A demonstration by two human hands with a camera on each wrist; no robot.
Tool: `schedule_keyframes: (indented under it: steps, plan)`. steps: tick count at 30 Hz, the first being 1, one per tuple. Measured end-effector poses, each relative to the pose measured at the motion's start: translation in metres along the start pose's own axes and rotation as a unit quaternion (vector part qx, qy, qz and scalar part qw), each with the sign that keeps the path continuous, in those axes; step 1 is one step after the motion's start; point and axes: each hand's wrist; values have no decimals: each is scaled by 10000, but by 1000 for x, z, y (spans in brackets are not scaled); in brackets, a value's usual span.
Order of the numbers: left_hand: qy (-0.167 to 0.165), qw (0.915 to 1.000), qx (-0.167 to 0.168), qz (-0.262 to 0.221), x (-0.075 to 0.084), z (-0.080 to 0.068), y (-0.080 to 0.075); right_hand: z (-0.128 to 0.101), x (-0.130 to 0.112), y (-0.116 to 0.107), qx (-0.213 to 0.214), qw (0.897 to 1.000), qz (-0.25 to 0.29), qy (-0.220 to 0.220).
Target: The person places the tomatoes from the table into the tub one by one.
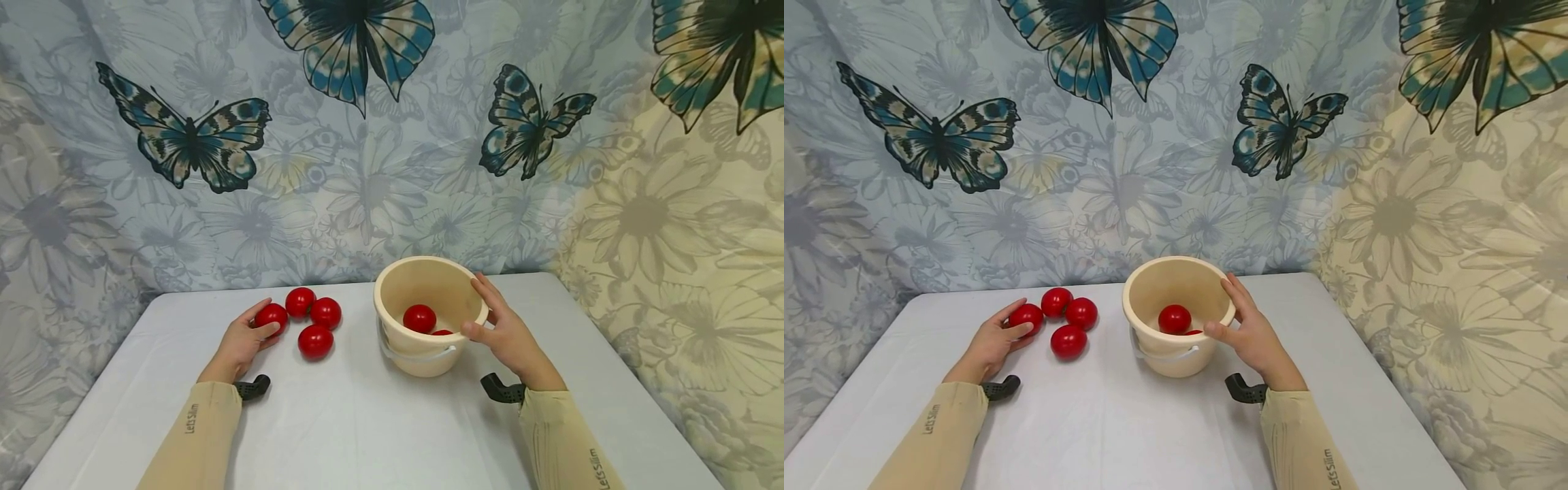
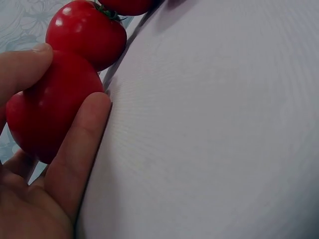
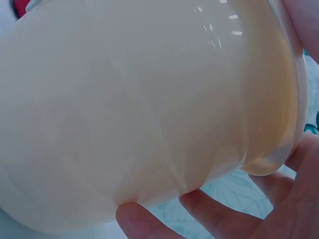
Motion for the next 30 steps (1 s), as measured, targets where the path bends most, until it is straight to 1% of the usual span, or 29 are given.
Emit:
schedule_keyframes:
  steps: [8,11,21,27,30]
  plan:
    - [9,9998,82,-172,0,-3,1,-1,-1,0,6,10000,-41,-18]
    - [10,9997,144,-203,-2,-5,0,-1,-1,0,-9,10000,-34,2]
    - [115,9977,304,-591,-10,-7,-3,-2,0,1,-6,10000,7,-19]
    - [108,9966,398,-711,-10,-10,-1,-2,0,1,7,10000,-53,-56]
    - [108,9953,413,-874,-9,-12,2,-2,0,0,19,10000,-68,-42]
Point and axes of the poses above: each hand's wrist, its own z-axis towards the middle knuckle, its own y-axis out of the palm, x = y × z, and after that the axes turned 3 degrees about -y, right-handed
